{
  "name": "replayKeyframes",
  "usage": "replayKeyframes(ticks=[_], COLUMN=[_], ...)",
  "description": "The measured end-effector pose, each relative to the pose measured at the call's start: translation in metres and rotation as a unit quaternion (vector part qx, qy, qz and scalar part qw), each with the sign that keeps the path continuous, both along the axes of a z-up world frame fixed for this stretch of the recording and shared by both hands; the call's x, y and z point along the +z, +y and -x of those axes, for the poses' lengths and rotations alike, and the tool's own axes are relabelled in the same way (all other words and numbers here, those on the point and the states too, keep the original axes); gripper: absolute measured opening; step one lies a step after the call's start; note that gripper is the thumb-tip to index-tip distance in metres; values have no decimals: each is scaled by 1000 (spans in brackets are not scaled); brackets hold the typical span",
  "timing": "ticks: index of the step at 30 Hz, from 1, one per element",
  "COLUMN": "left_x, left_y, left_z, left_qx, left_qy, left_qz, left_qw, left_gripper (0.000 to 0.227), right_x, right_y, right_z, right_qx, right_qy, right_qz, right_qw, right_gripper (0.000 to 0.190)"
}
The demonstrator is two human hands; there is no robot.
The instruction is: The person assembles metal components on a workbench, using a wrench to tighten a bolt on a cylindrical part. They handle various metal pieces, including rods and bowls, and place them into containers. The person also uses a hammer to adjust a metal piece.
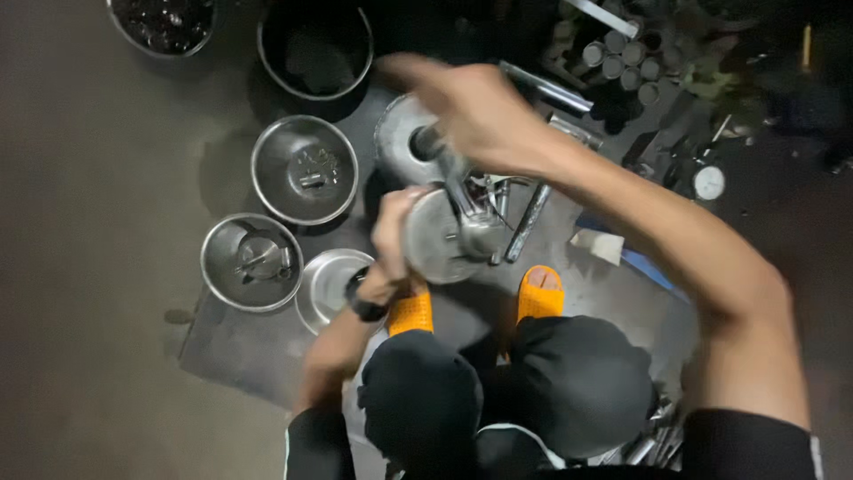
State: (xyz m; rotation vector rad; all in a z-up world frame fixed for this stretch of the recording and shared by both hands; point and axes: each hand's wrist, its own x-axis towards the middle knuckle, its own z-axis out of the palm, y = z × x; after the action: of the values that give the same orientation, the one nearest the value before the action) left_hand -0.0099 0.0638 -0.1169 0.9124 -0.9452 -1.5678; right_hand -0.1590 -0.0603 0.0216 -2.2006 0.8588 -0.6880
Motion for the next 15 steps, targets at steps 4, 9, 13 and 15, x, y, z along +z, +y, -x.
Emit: replayKeyframes(ticks=[4, 9, 13, 15], left_x=[-82, -19, -34, -69], left_y=[-24, -11, 9, 5], left_z=[30, -38, -14, 1], left_qx=[244, 277, 96, 67], left_qy=[-125, 127, -62, -206], left_qz=[-78, -307, -149, -34], left_qw=[958, 901, 982, 976], left_gripper=[27, 31, 21, 25], right_x=[15, 3, -28, -35], right_y=[61, 65, 7, 16], right_z=[-43, 22, 1, -46], right_qx=[293, 333, 8, 22], right_qy=[1, -99, 50, 123], right_qz=[-37, 61, -16, -102], right_qw=[956, 936, 999, 987], right_gripper=[24, 32, 47, 35])
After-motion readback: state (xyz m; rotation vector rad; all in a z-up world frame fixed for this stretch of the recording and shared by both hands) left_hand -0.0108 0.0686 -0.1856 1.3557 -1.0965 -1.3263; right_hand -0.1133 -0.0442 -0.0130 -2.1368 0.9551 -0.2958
